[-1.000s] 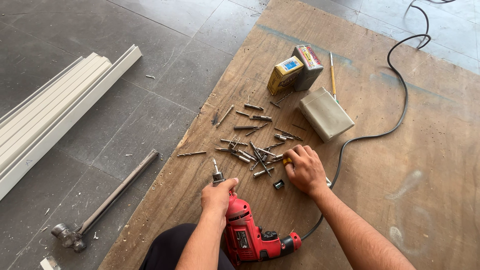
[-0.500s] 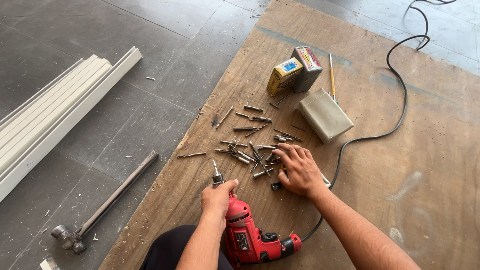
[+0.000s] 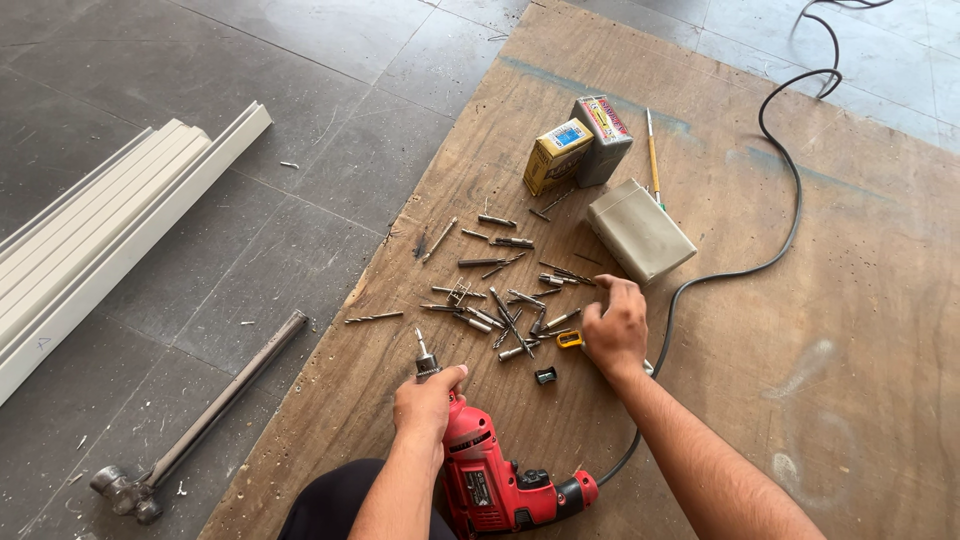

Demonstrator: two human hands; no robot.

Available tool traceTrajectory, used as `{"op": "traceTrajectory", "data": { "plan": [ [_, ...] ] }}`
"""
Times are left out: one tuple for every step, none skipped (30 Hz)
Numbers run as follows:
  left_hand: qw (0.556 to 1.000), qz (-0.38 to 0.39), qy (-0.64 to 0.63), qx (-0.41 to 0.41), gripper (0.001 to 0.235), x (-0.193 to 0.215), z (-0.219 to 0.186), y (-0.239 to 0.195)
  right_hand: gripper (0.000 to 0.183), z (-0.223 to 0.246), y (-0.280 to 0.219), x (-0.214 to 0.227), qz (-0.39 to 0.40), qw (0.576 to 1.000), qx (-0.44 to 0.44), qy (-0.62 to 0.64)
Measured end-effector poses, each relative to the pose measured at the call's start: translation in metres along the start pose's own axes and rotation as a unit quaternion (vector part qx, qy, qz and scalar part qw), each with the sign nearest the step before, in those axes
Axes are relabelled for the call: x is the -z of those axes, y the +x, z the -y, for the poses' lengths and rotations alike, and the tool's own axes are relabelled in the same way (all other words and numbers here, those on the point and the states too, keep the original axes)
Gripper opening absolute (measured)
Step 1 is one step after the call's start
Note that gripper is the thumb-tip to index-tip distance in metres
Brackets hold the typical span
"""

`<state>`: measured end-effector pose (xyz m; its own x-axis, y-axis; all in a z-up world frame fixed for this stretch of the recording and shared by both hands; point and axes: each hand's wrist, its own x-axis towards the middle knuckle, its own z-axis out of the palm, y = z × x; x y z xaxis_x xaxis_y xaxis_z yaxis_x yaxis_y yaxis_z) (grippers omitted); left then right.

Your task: The person hammers metal clips onto stacked white molding pieces, then uses a corded drill to create holes in the same stack. The person works on the floor with tools and materials laid out nearby.

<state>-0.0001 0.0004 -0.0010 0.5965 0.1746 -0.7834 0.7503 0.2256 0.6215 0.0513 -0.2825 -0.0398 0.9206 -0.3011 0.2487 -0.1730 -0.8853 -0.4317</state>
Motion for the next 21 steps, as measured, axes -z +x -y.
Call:
{"op": "traceTrajectory", "data": {
  "plan": [
    [1.0, -0.001, 0.003, 0.0, 0.019, 0.0, 0.001, 0.001, 0.044, 0.0, 0.001, -0.001, -0.016, 1.0, -0.018, 0.006],
    [1.0, -0.003, 0.002, 0.0, 0.019, 0.0, 0.001, 0.003, 0.046, 0.0, 0.002, -0.002, -0.032, 0.999, -0.036, 0.013],
    [1.0, -0.004, 0.001, 0.0, 0.019, -0.001, 0.002, 0.004, 0.047, 0.0, 0.003, -0.002, -0.032, 0.999, -0.033, 0.004],
    [1.0, -0.006, 0.0, 0.0, 0.019, -0.002, 0.003, 0.006, 0.048, 0.0, 0.004, -0.002, -0.032, 0.999, -0.029, -0.005],
    [1.0, -0.007, 0.009, -0.001, 0.019, -0.003, 0.003, 0.009, 0.049, 0.0, 0.003, -0.002, -0.032, 0.999, -0.026, -0.014],
    [1.0, -0.008, 0.018, -0.002, 0.02, -0.004, 0.004, 0.012, 0.048, 0.001, 0.003, -0.002, -0.028, 0.999, -0.025, -0.021],
    [1.0, -0.009, 0.027, -0.004, 0.02, -0.005, 0.005, 0.014, 0.046, 0.003, 0.002, -0.002, -0.023, 0.999, -0.024, -0.028],
    [0.999, -0.015, 0.046, -0.008, 0.023, -0.006, 0.004, 0.016, 0.045, 0.006, 0.002, -0.002, -0.019, 0.999, -0.022, -0.034],
    [0.998, -0.021, 0.065, -0.012, 0.026, -0.007, 0.004, 0.018, 0.044, 0.009, 0.003, -0.002, -0.015, 0.999, -0.023, -0.039],
    [0.996, -0.026, 0.085, -0.016, 0.028, -0.008, 0.005, 0.02, 0.044, 0.01, 0.003, -0.001, -0.011, 0.999, -0.024, -0.044],
    [0.992, -0.032, 0.12, -0.028, 0.031, -0.01, 0.004, 0.023, 0.043, 0.012, 0.003, 0.0, -0.007, 0.998, -0.026, -0.05],
    [0.986, -0.037, 0.156, -0.038, 0.033, -0.011, 0.004, 0.026, 0.043, 0.013, 0.002, 0.001, -0.009, 0.998, -0.029, -0.048],
    [0.979, -0.041, 0.191, -0.049, 0.036, -0.012, 0.003, 0.028, 0.042, 0.015, 0.002, 0.002, -0.01, 0.998, -0.032, -0.046],
    [0.973, -0.048, 0.219, -0.056, 0.039, -0.012, 0.003, 0.031, 0.042, 0.016, 0.001, 0.003, -0.011, 0.998, -0.035, -0.043],
    [0.966, -0.054, 0.246, -0.064, 0.042, -0.012, 0.003, 0.034, 0.042, 0.015, 0.001, 0.004, -0.011, 0.999, -0.033, -0.041],
    [0.957, -0.062, 0.272, -0.073, 0.045, -0.012, 0.003, 0.036, 0.041, 0.017, 0.001, 0.004, -0.01, 0.999, -0.031, -0.038],
    [0.947, -0.065, 0.305, -0.081, 0.047, -0.012, 0.004, 0.037, 0.041, 0.017, 0.001, 0.004, -0.009, 0.999, -0.029, -0.035],
    [0.934, -0.07, 0.338, -0.09, 0.049, -0.011, 0.003, 0.038, 0.041, 0.018, 0.001, 0.004, -0.008, 0.999, -0.032, -0.036],
    [0.921, -0.075, 0.37, -0.099, 0.052, -0.011, 0.003, 0.038, 0.041, 0.018, 0.002, 0.004, -0.007, 0.999, -0.036, -0.036],
    [0.919, -0.077, 0.373, -0.102, 0.053, -0.011, 0.003, 0.038, 0.041, 0.019, 0.001, 0.005, -0.005, 0.999, -0.039, -0.037],
    [0.918, -0.079, 0.375, -0.106, 0.053, -0.011, 0.003, 0.036, 0.041, 0.019, 0.001, 0.005, -0.002, 0.999, -0.039, -0.038]
  ]
}}
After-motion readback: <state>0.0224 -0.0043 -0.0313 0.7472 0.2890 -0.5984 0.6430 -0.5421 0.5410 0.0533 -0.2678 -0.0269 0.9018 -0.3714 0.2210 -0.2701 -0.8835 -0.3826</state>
